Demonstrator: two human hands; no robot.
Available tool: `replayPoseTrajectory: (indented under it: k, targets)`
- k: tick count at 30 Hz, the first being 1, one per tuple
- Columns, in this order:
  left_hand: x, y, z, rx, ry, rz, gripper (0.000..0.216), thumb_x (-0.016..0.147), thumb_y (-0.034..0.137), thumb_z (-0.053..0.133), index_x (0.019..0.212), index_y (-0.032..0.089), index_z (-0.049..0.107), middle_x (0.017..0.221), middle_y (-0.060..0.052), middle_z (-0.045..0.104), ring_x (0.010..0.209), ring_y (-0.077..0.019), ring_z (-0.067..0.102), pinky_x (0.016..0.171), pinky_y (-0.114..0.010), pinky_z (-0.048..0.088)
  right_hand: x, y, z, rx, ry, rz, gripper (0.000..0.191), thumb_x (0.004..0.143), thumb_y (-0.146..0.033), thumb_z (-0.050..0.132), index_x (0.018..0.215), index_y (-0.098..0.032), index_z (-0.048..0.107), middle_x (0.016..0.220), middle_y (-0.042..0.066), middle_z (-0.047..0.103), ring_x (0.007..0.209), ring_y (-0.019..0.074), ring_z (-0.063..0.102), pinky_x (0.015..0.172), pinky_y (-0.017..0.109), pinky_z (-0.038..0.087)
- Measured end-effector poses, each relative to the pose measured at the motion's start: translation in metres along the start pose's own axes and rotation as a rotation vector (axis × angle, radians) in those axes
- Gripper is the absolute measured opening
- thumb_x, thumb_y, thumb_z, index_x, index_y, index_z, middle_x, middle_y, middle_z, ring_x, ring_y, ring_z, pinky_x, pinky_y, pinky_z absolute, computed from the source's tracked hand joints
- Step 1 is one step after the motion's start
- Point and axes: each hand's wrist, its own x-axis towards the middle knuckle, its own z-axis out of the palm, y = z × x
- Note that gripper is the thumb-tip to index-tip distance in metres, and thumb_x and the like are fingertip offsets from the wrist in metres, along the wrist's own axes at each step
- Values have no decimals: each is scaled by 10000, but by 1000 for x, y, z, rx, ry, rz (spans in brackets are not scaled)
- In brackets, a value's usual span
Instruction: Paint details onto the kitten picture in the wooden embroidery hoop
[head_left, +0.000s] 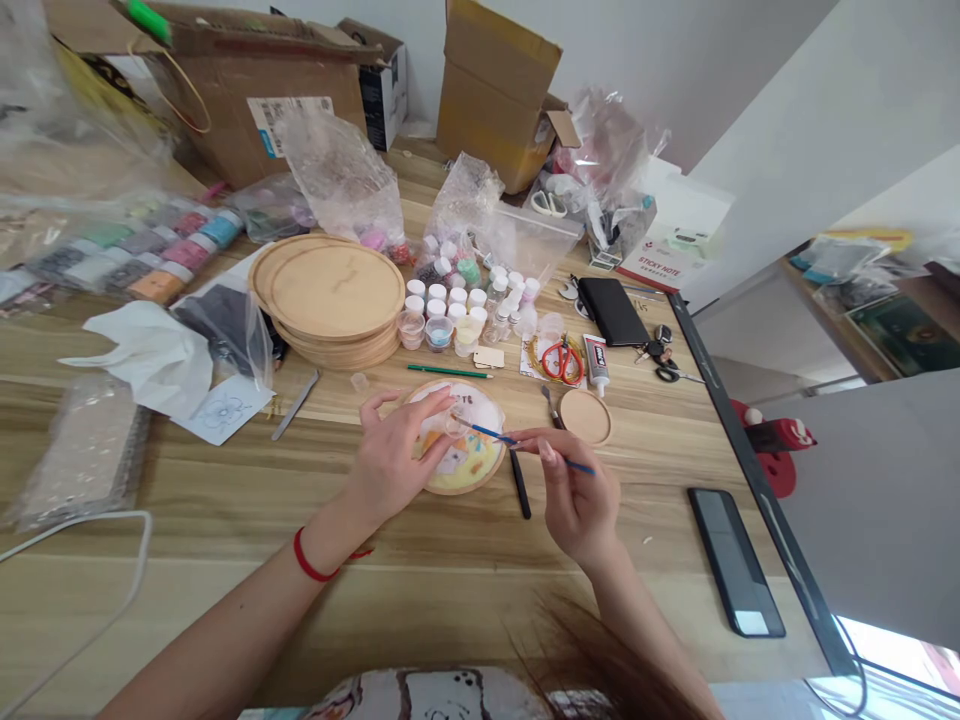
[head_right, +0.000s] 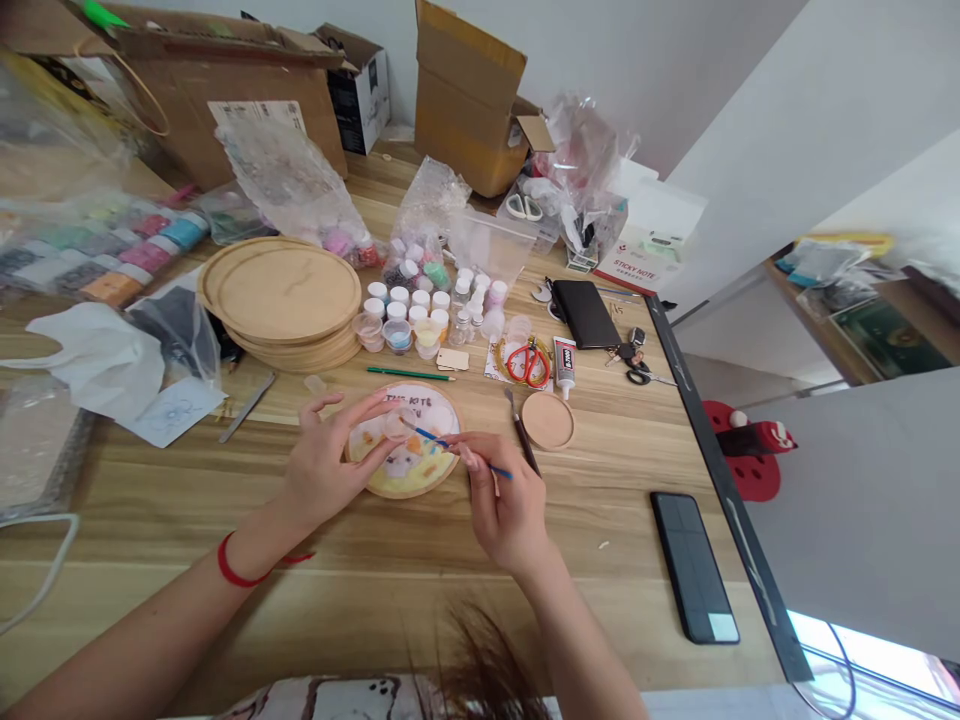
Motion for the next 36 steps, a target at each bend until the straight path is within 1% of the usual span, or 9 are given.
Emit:
replayPoseTrajectory:
  k: [5,8,12,15,18,22,25,31,36]
  targets:
    - [-1,-2,2,12,20,-6,504,931,309,684,1382,244,468,1092,-39,790,983,-226,750,1058,-432,412,16,15,10,486,132,443,318,958,-487,635,845,-198,706,861,57,810,748,196,793,736,343,663]
    - [-2,-2,3,8,5,-44,511,924,304,682,1388,250,477,1103,-50,787,1027,-240,741,1069,-446,423,22,20,9,630,171,561,354,866,-526,738,798,-179,721,819,65,810,731,200,796,728,322,669]
    - [-1,-3,2,12,-2,-143,518,922,350,682,1389,247,485,1101,-60,786,1076,-249,726,1073,-459,438,17,20,-6,678,240,547,309,848,-485,776,801,-180,760,849,69,820,771,182,799,780,289,662]
    - [1,-7,0,27,46,-156,519,917,344,696,1378,246,477,1097,-55,785,1043,-233,736,1070,-453,444,6,21,-22,669,293,534,266,876,-447,761,840,-184,779,896,71,824,818,166,798,819,259,646]
    - [4,-12,-3,33,84,-163,544,898,331,722,1376,249,474,1106,-57,782,1040,-235,737,1066,-456,449,-11,30,-33,646,309,548,251,888,-429,750,842,-184,782,908,81,822,828,182,800,816,279,649]
    - [6,-15,-5,43,114,-178,553,886,339,737,1367,249,480,1103,-54,781,1059,-237,732,1053,-447,460,-33,45,-36,632,303,597,230,872,-413,763,832,-187,779,911,80,818,852,220,801,807,322,655]
    - [5,-16,-6,52,93,-200,530,889,365,727,1347,240,490,1097,-52,782,1045,-238,738,1056,-448,457,-42,52,-36,612,302,602,228,877,-414,752,839,-190,773,942,87,813,859,236,798,800,354,656]
    - [6,-17,-7,61,96,-199,513,895,377,716,1340,246,495,1099,-45,784,1035,-239,745,1062,-450,457,-49,57,-41,605,306,597,206,891,-390,728,833,-195,753,958,84,804,868,255,791,851,439,646]
    - [6,-18,-8,49,68,-209,540,896,386,705,1369,250,484,1111,-51,782,1032,-250,747,1080,-475,439,-52,59,-41,584,314,611,183,893,-383,716,917,-205,754,962,84,806,895,274,788,846,472,632]
